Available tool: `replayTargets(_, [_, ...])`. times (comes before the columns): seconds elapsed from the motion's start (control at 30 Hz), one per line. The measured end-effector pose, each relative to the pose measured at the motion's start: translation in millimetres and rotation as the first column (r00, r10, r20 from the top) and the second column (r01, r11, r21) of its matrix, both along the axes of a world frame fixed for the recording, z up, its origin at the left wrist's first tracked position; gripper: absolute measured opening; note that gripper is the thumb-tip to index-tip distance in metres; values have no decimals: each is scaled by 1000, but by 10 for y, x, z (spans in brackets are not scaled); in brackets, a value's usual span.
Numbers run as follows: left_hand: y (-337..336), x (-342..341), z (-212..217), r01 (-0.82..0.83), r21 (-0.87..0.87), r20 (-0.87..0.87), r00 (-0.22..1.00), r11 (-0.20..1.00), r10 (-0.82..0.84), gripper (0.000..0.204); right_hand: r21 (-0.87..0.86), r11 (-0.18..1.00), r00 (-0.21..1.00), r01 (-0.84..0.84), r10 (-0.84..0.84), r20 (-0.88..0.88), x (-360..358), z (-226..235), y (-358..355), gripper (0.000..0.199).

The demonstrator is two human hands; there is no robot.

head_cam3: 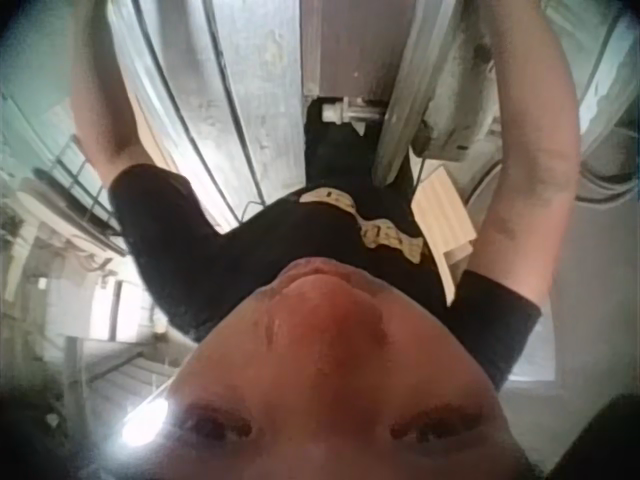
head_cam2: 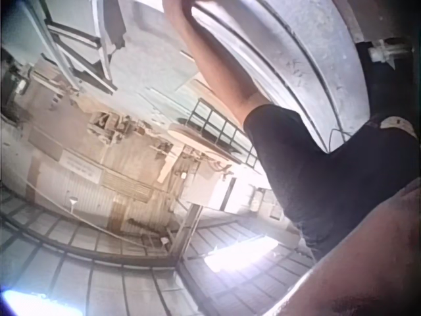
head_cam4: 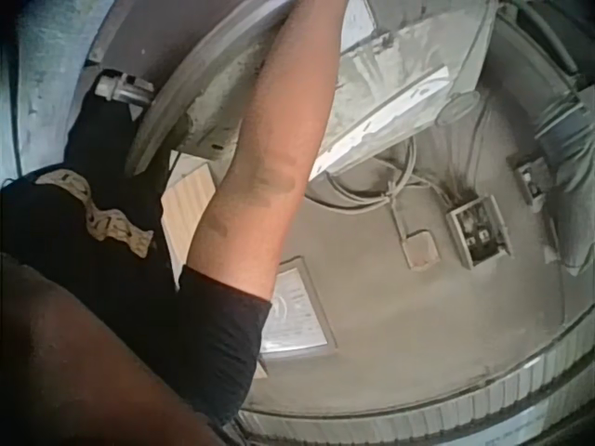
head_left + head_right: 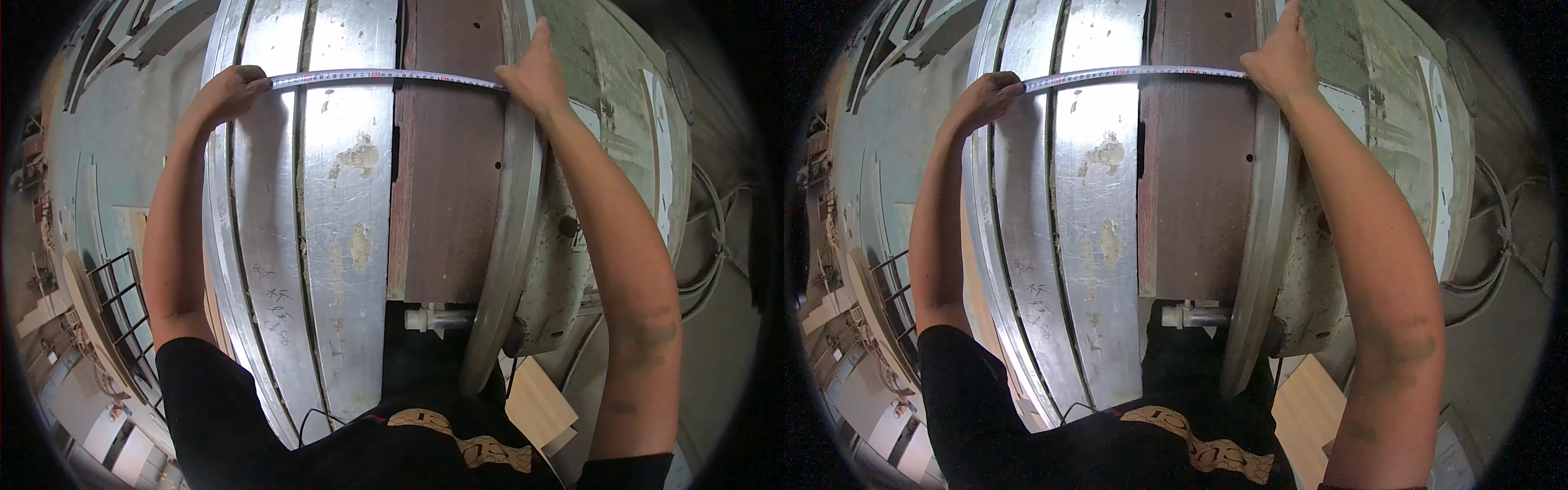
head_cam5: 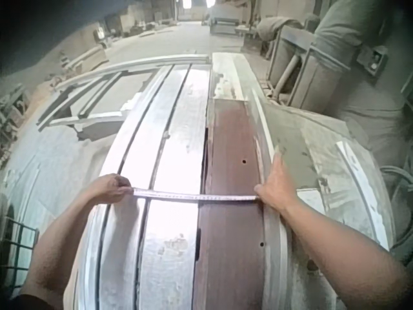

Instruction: The person adjusts the fence and guides on a woodworking machine, measures the table using a tape measure, and positions a wooden block. Afterwards, the person picks up a curved wooden panel from the floor and places it onto the machine table.

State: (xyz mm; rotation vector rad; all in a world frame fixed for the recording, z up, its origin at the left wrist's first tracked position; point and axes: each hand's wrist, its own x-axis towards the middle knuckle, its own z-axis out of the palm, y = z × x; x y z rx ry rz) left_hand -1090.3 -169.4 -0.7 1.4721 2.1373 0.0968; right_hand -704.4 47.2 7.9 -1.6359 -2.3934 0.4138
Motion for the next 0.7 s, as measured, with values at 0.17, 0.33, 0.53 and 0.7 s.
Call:
replayTargets(0.17, [42,53,11,-24,15,-17,1000,1000,25,33,194,977,985,-87,113,-132,81,-158,28,102])
replayTargets(0.33, [88,94,45,-32,-25,-68,997,999,30,31,379,857,919,-349,392,-40,114,-95,48,62])
replayTargets(0.53, [42,101,30,-63,-15,-79,995,998,62,32,116,895,859,-431,367,356,67,170,-164,32])
replayTargets(0.7, [41,66,-54,-19,33,-102,995,999,23,32,31,915,774,-403,322,546,48,121,-108,25])
